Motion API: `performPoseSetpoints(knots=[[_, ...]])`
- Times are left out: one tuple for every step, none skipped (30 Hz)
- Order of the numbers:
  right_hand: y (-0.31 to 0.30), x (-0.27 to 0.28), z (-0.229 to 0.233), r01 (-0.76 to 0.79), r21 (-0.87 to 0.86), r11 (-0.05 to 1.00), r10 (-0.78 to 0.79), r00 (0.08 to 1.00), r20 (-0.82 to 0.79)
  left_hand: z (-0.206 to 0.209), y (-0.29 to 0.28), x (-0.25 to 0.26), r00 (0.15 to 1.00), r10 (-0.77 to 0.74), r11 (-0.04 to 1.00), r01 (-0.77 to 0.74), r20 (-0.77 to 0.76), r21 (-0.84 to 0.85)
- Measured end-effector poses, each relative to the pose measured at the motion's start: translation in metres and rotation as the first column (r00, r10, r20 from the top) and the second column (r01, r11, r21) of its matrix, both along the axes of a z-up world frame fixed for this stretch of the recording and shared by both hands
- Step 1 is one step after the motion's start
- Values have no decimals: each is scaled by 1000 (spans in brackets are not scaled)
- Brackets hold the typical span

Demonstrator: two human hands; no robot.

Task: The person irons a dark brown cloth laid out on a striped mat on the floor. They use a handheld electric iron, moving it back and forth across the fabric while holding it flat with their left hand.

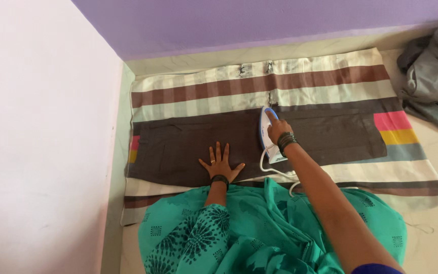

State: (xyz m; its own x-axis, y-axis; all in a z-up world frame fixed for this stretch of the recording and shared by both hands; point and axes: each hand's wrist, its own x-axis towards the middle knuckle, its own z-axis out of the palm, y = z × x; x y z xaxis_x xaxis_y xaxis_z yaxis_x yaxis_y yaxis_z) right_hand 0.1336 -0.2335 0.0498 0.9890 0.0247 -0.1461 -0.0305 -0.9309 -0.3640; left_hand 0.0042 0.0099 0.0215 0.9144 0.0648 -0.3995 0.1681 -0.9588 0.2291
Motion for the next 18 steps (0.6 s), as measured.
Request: performPoseSetpoints(knots=[[-1,-5,-1,-12,-7,1000,12,1000,12,1,3,0,1000,-15,1000,15,-9,6],[0,-10,-1,-25,-15,1000,25,999,22,2,6,1,999,-29,1000,29,-21,12],[2,-17,0,-28,-13,1000,27,1000,-6,4,10,1,999,-43,999,43,-33,16],[1,-27,1,-31,-12,999,30,999,-36,7,14,1,996,-67,997,68,-62,25],[2,-38,3,-34,-11,999,33,997,-65,9,19,2,992,-90,995,93,-91,33],[3,-50,5,-49,-15,999,48,997,-67,13,25,6,986,-113,992,119,-119,40],[3,-62,8,-64,-19,998,63,996,-70,17,32,10,980,-118,990,128,-161,55],[4,-73,10,-79,-23,997,77,994,-73,20,40,14,971,-122,988,139,-204,69],[5,-81,13,-79,-23,997,77,993,-95,23,49,16,961,-125,985,150,-247,82],[5,-88,15,-78,-24,997,75,991,-115,24,61,18,956,-107,987,135,-275,83],[5,-92,16,-77,-24,997,73,988,-136,24,75,20,949,-90,989,120,-302,84],[6,-89,18,-78,-18,997,74,988,-133,25,91,26,944,-74,991,107,-323,85],[6,-85,19,-78,-13,997,76,989,-130,25,108,31,926,-68,989,111,-371,95],[7,-83,16,-80,-5,997,79,988,-132,24,126,34,904,-61,988,116,-423,106],[8,-77,12,-77,3,997,77,993,-93,23,144,37,894,-63,983,133,-443,130],[10,-67,7,-76,11,997,77,995,-57,22,162,38,883,-63,977,150,-465,152],[12,-57,2,-75,18,997,76,997,-20,20,180,36,874,-92,970,188,-478,157],[16,-45,-2,-65,15,998,65,998,-18,20,198,34,865,-121,961,225,-487,163]])
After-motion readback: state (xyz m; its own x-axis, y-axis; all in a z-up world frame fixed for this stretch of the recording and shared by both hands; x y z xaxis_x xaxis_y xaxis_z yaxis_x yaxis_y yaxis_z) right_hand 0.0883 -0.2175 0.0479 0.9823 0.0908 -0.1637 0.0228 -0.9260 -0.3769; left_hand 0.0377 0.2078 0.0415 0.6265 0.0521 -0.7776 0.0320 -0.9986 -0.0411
